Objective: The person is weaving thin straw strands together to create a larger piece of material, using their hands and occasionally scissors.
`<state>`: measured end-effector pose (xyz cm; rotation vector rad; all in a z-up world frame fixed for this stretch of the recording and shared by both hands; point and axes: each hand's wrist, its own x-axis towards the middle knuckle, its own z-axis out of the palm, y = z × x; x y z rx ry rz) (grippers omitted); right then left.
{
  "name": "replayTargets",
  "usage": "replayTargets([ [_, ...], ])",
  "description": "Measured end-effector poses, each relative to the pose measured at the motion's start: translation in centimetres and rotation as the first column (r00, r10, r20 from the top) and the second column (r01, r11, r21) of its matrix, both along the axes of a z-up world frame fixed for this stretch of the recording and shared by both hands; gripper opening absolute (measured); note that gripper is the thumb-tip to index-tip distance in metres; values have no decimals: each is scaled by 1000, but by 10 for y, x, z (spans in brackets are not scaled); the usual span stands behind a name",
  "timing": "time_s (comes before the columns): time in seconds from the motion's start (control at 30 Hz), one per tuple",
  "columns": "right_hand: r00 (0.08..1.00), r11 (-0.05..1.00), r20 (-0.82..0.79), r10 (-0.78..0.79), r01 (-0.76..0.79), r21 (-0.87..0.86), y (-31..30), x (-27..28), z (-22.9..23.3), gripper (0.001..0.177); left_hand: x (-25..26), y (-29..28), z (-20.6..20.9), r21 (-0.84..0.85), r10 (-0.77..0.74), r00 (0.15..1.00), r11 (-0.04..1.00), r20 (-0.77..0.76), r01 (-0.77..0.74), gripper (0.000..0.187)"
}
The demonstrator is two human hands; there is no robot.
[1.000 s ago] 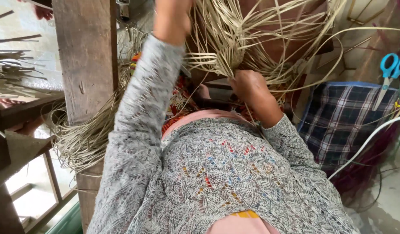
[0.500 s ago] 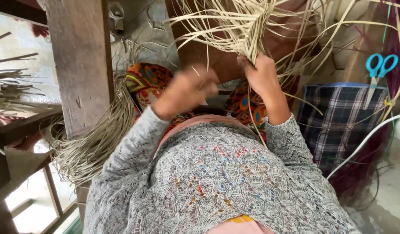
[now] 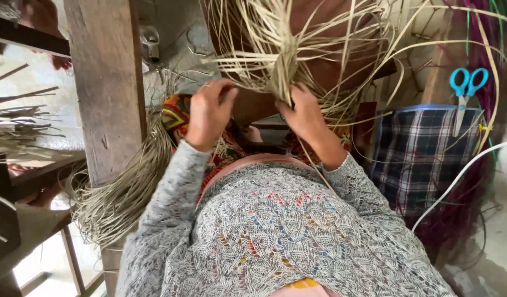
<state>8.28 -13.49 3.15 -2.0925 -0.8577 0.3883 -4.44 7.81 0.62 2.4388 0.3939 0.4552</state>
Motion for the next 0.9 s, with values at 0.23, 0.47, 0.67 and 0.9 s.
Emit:
replayTargets([
  [0.23, 936, 973, 277, 216, -185, -136, -12, -28, -87, 24, 36, -55, 10, -398, 115, 943, 917, 312, 20, 47],
  [0.47, 897, 959, 373, 237, -153, -240, -4, -29, -60, 33, 56, -45, -4, -676, 262, 965, 715, 23, -178, 57],
  [0.67, 899, 952, 361, 249, -157, -263, -13, -22, -43, 59, 68, -43, -43, -882, 335, 941, 432, -36, -187, 44],
  [0.9, 990, 993, 78, -116, 113, 37, -117, 45, 86, 33, 34, -28, 49, -788, 234, 971, 605, 41, -113, 38],
])
